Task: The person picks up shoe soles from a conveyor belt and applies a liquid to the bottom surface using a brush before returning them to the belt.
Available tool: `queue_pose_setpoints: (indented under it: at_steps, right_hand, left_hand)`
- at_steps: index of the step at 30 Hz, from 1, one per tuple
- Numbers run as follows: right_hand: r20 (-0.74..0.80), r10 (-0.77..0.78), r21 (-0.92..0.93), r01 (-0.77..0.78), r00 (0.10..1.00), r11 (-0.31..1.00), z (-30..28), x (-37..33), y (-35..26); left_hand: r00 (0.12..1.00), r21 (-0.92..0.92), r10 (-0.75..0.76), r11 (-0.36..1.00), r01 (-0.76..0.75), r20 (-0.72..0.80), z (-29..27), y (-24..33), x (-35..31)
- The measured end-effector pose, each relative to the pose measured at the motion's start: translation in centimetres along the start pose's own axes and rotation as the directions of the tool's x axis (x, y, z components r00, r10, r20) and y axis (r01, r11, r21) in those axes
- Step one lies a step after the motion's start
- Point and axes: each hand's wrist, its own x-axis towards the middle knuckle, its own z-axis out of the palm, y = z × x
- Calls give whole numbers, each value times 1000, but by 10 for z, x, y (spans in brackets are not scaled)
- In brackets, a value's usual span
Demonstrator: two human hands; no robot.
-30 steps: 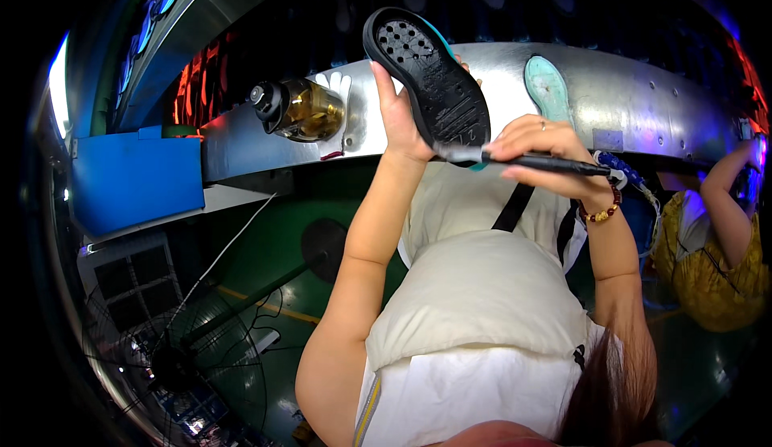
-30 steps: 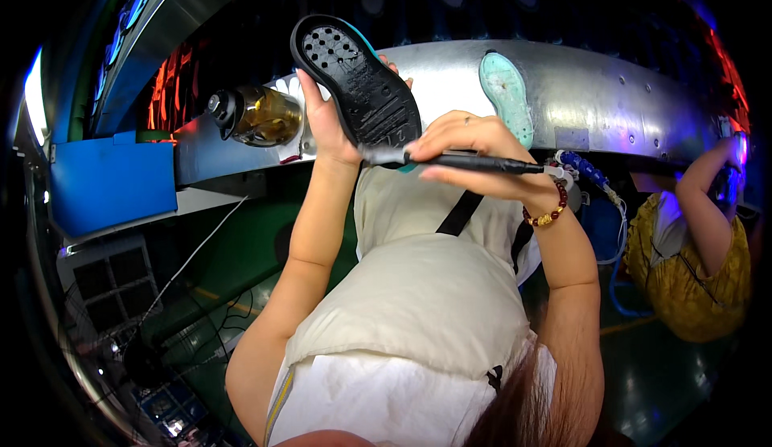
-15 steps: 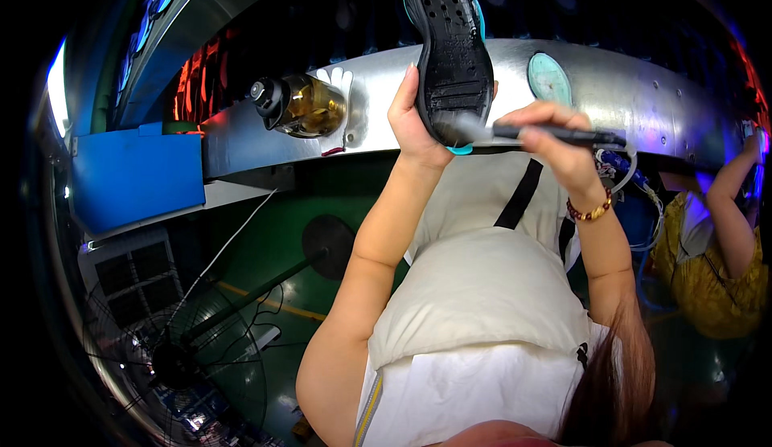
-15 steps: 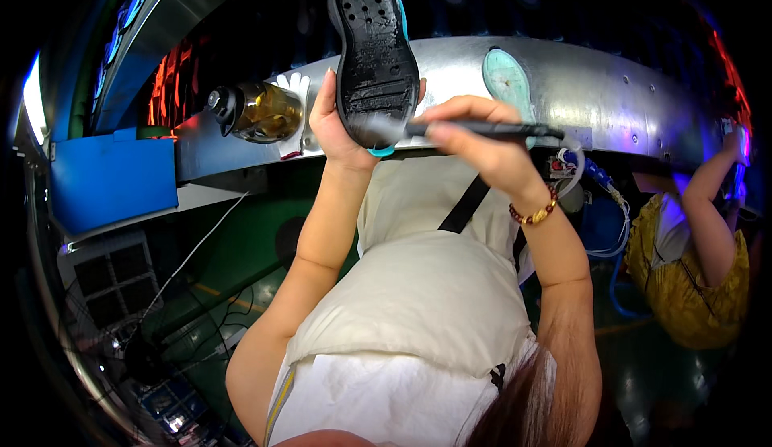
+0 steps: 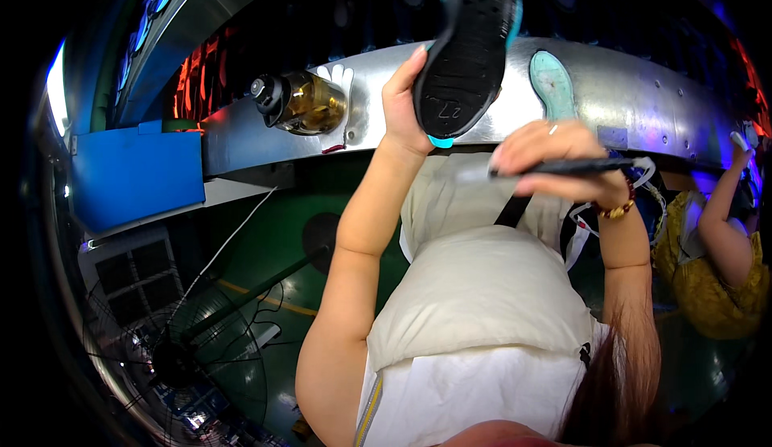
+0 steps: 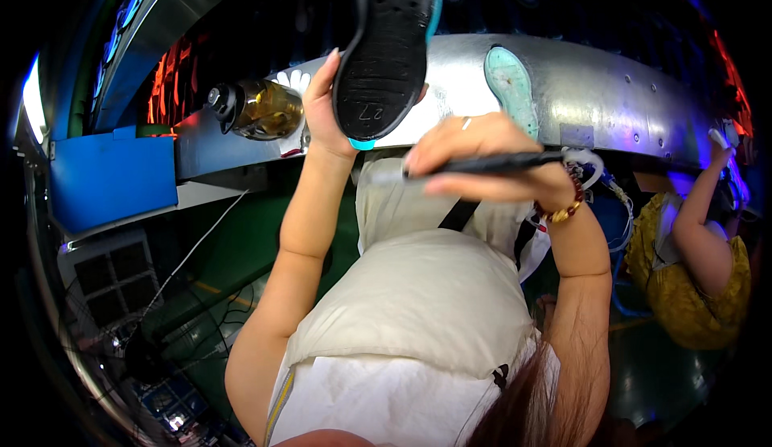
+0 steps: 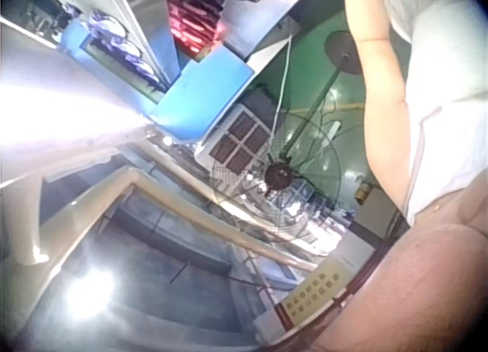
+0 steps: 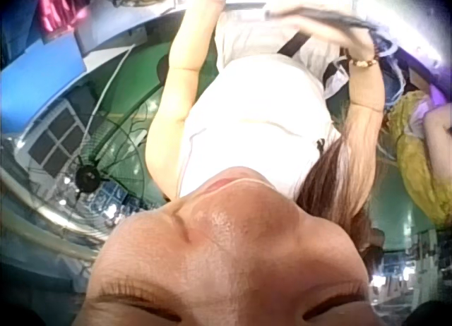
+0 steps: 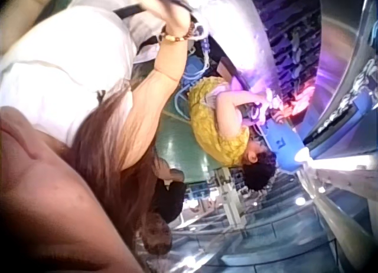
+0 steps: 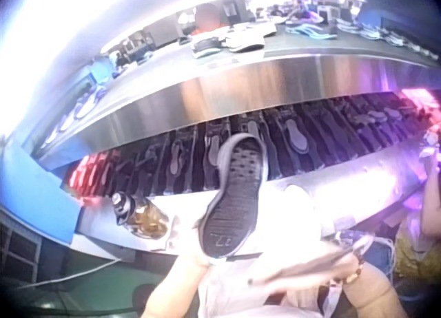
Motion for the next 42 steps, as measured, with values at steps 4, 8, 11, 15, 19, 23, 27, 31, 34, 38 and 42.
queue_pose_setpoints:
  at_steps: [4, 8, 11, 15, 19, 23, 27, 31, 34, 38, 42]
  right_hand:
    - [39, 86, -138, -80, 996, 987, -12, 1, 10]
    - [222, 57, -171, -19, 973, 985, -24, 3, -2]
    - [168, 122, -191, -89, 978, 977, -25, -1, 5]
    - [374, 252, -315, -134, 892, 940, -30, 4, -10]
    - [245, 147, -242, -86, 958, 967, -45, 1, 10]
    - [315, 334, -346, -220, 888, 912, -52, -5, 8]
    - [-27, 421, 47, -419, 907, 907, -43, -6, 2]
    - [-224, 428, 121, -411, 875, 903, -24, -7, 31]
    - [-465, 314, 24, -343, 828, 939, -35, -15, 54]
    - [-645, 263, -72, -400, 718, 914, -22, -16, 56]
    - [-799, -8, -314, -405, 602, 859, -1, -13, 72]
  left_hand:
    - [938, -7, -335, 942, 336, -86, 1, 7, -2]
    - [889, 196, -402, 875, 444, -218, 3, 7, -5]
    - [849, 317, -420, 797, 514, -320, 1, 7, -3]
    - [838, 405, -378, 747, 527, -393, 2, 10, -12]
    - [870, 524, -374, 696, 492, -321, 11, 12, -10]
    - [879, 523, -324, 710, 471, -351, -3, 15, -15]
    - [884, 251, -375, 860, 444, -279, -6, 10, -14]
    - [907, 50, -377, 919, 392, -186, -13, -8, -10]
    - [921, -18, -339, 940, 342, -192, -25, -13, -10]
    - [943, -91, -311, 949, 302, -116, -36, -16, -9]
    - [941, -100, -301, 952, 289, -155, -36, -23, -10]
